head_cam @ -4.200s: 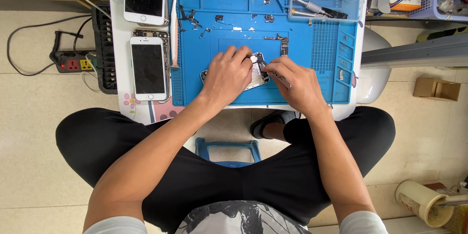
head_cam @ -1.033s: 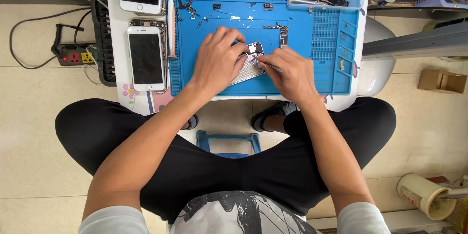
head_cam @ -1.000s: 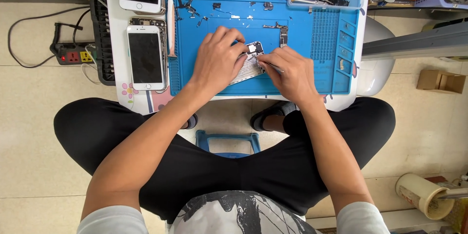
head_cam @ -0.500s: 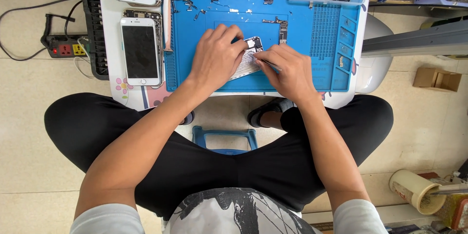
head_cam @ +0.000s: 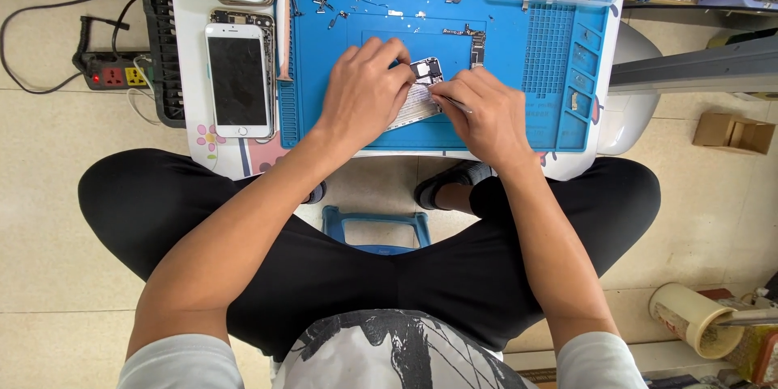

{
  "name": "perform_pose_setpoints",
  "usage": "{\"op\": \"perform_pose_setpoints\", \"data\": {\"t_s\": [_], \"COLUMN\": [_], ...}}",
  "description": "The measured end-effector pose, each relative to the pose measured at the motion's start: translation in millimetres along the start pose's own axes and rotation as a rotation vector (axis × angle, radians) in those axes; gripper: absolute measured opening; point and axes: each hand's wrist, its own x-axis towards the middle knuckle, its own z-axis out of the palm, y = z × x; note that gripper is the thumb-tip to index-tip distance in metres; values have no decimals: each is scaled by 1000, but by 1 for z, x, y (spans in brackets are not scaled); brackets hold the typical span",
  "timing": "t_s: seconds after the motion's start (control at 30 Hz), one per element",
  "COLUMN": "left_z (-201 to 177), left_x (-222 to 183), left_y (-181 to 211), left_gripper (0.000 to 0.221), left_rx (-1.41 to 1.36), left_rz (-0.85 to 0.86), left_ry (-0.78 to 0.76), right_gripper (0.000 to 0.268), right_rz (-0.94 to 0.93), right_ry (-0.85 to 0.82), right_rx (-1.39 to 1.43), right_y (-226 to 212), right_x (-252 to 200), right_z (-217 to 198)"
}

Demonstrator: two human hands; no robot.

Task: The person is repairing a disassembled smartphone on a blue work mat. They use a metal spudger to carefully pry and separate internal components, such as the battery and logic board, from the phone's chassis. The workspace is organized with various tools and spare parts visible.

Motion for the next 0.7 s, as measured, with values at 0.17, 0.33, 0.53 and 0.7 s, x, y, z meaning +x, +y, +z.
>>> {"op": "perform_pose_setpoints", "data": {"t_s": [0.17, 0.33, 0.53, 0.7], "left_z": [-3, -1, -3, -2], "left_x": [0, 0, 1, 2], "left_y": [1, 1, 2, 2], "left_gripper": [8, 8, 7, 9], "left_rx": [-7, -21, -19, 44], "left_rz": [-4, -9, 17, 46], "left_ry": [3, 3, -10, 6], "right_gripper": [5, 1, 3, 7], "right_rz": [-8, 18, 59, 122], "right_ry": [-12, -11, 5, 71], "right_rx": [-33, -47, 1, 96], "right_y": [-3, -2, -4, -5], "right_x": [1, 1, 5, 6], "right_z": [-1, 0, -1, 2]}}
